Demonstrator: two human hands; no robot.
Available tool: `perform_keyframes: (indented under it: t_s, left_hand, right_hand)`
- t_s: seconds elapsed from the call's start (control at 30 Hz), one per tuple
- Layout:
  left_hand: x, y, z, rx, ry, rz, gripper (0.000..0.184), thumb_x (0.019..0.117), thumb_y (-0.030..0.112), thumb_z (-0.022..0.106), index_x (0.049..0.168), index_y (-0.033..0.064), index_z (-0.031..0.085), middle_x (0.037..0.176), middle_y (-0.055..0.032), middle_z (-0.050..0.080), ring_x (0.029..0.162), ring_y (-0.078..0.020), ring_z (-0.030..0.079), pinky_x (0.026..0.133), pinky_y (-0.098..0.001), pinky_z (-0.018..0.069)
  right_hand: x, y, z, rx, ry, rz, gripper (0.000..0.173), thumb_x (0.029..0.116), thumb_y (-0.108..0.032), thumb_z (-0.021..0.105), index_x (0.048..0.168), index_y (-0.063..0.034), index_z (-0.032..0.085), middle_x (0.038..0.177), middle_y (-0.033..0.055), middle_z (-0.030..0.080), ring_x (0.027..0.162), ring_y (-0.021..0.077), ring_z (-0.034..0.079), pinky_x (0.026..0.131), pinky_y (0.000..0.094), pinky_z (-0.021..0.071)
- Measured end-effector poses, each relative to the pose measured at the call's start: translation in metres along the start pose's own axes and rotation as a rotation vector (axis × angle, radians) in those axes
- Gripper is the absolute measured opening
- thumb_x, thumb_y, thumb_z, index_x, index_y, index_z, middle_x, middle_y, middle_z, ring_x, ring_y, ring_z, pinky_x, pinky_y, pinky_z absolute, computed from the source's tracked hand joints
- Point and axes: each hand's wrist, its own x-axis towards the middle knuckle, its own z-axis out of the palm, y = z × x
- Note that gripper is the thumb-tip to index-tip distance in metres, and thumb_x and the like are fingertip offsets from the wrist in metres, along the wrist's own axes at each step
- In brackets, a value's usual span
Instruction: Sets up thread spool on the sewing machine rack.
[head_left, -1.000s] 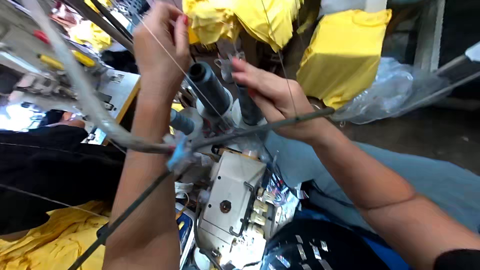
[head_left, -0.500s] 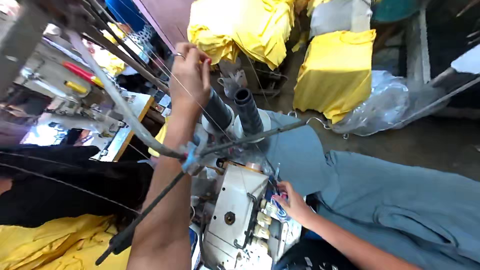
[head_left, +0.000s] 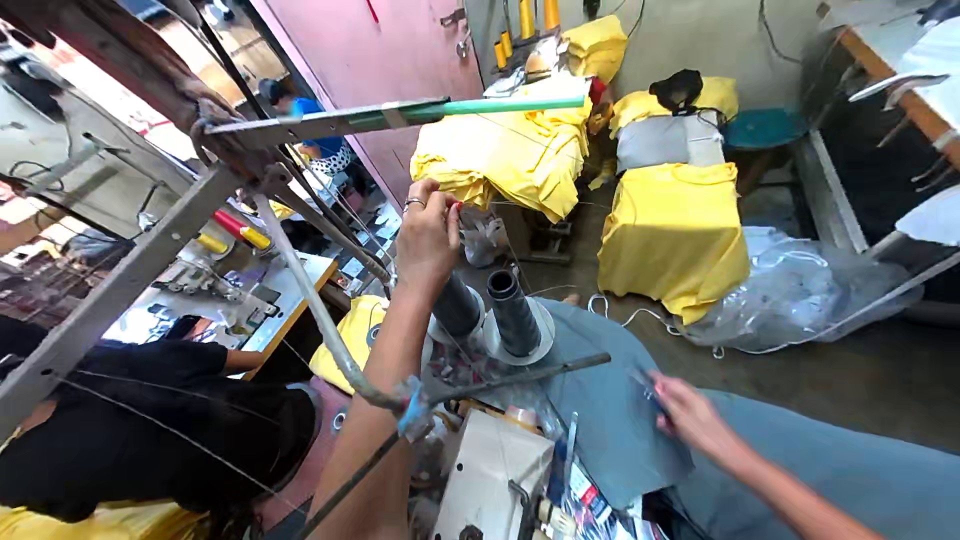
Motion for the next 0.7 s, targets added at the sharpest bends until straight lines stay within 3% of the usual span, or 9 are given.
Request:
perform_keyframes:
  t_s: [0.07,0.13,0.2,0.27,0.33,0.4,0.57,0.63,0.7]
  left_hand:
    - [0.004,0.002,0.002,-0.002,0.005,-0.006,0.023,0.1025,0.013,0.057,0.109,-0.0057,0.069,0.137,-0.0258,0.057,0.110,-0.0363,0.066,0.092,-0.0494,0.0553]
    - [0.008,0.004,0.003,-0.001,0.020,-0.003,0.023,0.1024,0.013,0.057,0.109,-0.0051,0.070,0.136,-0.0255,0.057,0.105,-0.0352,0.067,0.089,-0.0489,0.0558]
    - [0.011,0.005,0.005,-0.016,0.032,-0.020,0.023,0.1027,0.014,0.057,0.109,-0.0039,0.070,0.137,-0.0247,0.057,0.106,-0.0340,0.067,0.090,-0.0478,0.0558]
    - [0.014,0.007,0.006,-0.057,0.039,-0.060,0.025,0.1036,0.016,0.055,0.111,-0.0035,0.070,0.139,-0.0240,0.056,0.107,-0.0324,0.066,0.091,-0.0459,0.0558]
    - [0.019,0.010,0.006,-0.107,0.058,-0.097,0.026,0.1040,0.017,0.055,0.111,-0.0041,0.070,0.136,-0.0238,0.057,0.105,-0.0303,0.066,0.091,-0.0439,0.0549]
    - [0.022,0.014,0.006,-0.135,0.090,-0.116,0.026,0.1040,0.017,0.055,0.110,-0.0037,0.070,0.130,-0.0231,0.058,0.099,-0.0268,0.064,0.088,-0.0400,0.0533]
    - [0.030,0.020,0.009,-0.134,0.116,-0.161,0.026,0.1045,0.017,0.054,0.110,-0.0030,0.070,0.124,-0.0219,0.060,0.097,-0.0270,0.064,0.087,-0.0409,0.0528]
    - [0.033,0.020,0.010,-0.132,0.120,-0.157,0.026,0.1041,0.017,0.054,0.109,-0.0025,0.070,0.122,-0.0214,0.060,0.096,-0.0269,0.063,0.087,-0.0411,0.0527]
    - [0.036,0.020,0.010,-0.124,0.117,-0.153,0.025,0.1041,0.017,0.054,0.110,-0.0018,0.070,0.122,-0.0212,0.060,0.095,-0.0266,0.064,0.086,-0.0406,0.0531]
  right_hand:
    - [0.050,-0.029,-0.041,0.007,0.169,-0.059,0.045,0.1103,-0.024,0.045,0.143,0.0059,0.050,0.113,0.0243,0.062,0.075,0.0227,0.061,0.068,0.0427,0.0542]
    - [0.082,-0.077,-0.075,0.048,0.323,-0.196,0.048,0.1072,-0.026,0.052,0.144,0.0045,0.050,0.113,0.0240,0.063,0.074,0.0213,0.059,0.068,0.0421,0.0527]
    - [0.101,-0.131,-0.094,0.239,0.411,-0.279,0.044,0.1067,-0.024,0.053,0.144,-0.0009,0.051,0.101,0.0103,0.061,0.065,0.0091,0.053,0.059,0.0283,0.0489]
    - [0.115,-0.184,-0.100,0.515,0.423,-0.335,0.031,0.1094,-0.026,0.046,0.134,-0.0094,0.054,0.082,-0.0070,0.057,0.054,-0.0003,0.048,0.050,0.0176,0.0455]
    - [0.126,-0.229,-0.095,0.761,0.309,-0.330,0.025,0.1119,-0.035,0.038,0.118,-0.0186,0.055,0.071,-0.0134,0.055,0.049,-0.0019,0.045,0.047,0.0152,0.0417]
    - [0.136,-0.257,-0.079,0.861,0.135,-0.299,0.031,0.1121,-0.040,0.034,0.112,-0.0187,0.058,0.066,-0.0122,0.055,0.046,-0.0011,0.043,0.044,0.0152,0.0385]
    - [0.120,-0.276,-0.020,0.826,-0.365,-0.302,0.044,0.1127,-0.039,0.026,0.119,-0.0134,0.061,0.065,-0.0084,0.053,0.043,-0.0009,0.038,0.039,0.0143,0.0337]
    - [0.111,-0.269,0.003,0.815,-0.495,-0.334,0.045,0.1116,-0.043,0.029,0.121,-0.0138,0.061,0.062,-0.0079,0.049,0.039,-0.0028,0.032,0.036,0.0124,0.0288]
    - [0.108,-0.269,0.017,0.793,-0.577,-0.361,0.044,0.1116,-0.042,0.031,0.122,-0.0124,0.062,0.064,-0.0063,0.050,0.040,-0.0019,0.033,0.036,0.0127,0.0301]
